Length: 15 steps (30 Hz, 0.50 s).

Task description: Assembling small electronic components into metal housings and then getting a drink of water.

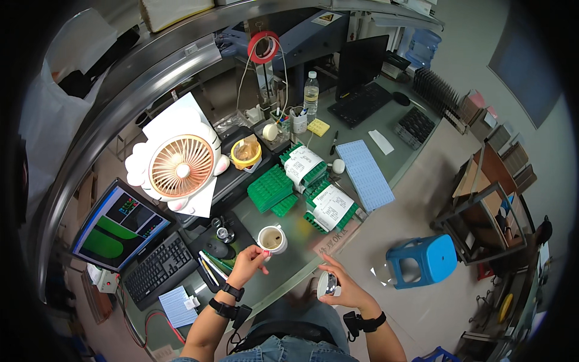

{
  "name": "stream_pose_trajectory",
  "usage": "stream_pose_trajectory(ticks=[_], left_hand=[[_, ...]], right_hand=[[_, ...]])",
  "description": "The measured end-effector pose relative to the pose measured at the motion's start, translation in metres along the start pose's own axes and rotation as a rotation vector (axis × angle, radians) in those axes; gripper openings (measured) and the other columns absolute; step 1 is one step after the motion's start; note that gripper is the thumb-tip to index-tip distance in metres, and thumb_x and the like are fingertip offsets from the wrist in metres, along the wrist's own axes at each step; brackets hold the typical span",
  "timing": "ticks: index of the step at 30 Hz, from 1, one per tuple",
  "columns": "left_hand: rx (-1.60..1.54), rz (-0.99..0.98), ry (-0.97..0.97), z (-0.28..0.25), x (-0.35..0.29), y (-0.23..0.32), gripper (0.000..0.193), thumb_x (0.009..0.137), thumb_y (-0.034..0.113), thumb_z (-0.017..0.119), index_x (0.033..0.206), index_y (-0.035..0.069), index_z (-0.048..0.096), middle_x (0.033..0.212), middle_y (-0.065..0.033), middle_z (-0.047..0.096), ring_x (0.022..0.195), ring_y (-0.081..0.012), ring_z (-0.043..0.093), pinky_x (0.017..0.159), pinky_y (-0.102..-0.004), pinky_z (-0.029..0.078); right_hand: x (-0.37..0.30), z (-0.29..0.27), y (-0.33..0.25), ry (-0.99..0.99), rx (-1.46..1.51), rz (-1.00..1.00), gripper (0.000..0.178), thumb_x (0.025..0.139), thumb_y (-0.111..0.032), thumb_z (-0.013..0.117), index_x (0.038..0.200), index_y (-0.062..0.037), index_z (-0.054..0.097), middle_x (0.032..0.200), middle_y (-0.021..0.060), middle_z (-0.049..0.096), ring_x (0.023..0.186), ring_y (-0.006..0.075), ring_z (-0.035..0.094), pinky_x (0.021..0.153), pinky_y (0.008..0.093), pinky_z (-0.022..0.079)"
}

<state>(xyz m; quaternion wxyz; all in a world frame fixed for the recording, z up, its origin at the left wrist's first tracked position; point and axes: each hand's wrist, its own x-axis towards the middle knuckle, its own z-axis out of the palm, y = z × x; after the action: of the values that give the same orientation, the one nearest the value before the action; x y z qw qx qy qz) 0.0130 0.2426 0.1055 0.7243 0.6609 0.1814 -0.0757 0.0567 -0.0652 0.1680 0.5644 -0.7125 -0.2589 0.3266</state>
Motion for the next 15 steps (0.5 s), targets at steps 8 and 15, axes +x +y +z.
stream_pose_trajectory(ticks=[8, 15], left_hand=[[-0.05, -0.02, -0.007, -0.005, 0.004, -0.004, 0.017, 0.093, 0.013, 0.058, 0.086, -0.001, 0.051, 0.093, -0.0136, 0.068, 0.057, -0.0159, 0.063, 0.05, -0.0248, 0.051], [0.071, -0.087, 0.033, -0.008, 0.001, 0.011, 0.021, 0.091, 0.015, 0.062, 0.083, 0.0, 0.05, 0.086, -0.012, 0.069, 0.057, -0.015, 0.063, 0.048, -0.0247, 0.051]], right_hand=[[0.012, 0.01, -0.002, -0.016, 0.081, 0.001, 0.078, 0.07, -0.022, 0.078, 0.136, -0.0046, 0.04, 0.152, 0.0136, 0.019, 0.14, 0.0307, 0.023, 0.109, 0.0414, 0.029], [0.077, 0.037, -0.019, -0.21, -0.053, -0.115, 0.08, 0.071, -0.023, 0.077, 0.138, -0.0048, 0.036, 0.151, 0.015, 0.018, 0.138, 0.0319, 0.026, 0.109, 0.0402, 0.031]])
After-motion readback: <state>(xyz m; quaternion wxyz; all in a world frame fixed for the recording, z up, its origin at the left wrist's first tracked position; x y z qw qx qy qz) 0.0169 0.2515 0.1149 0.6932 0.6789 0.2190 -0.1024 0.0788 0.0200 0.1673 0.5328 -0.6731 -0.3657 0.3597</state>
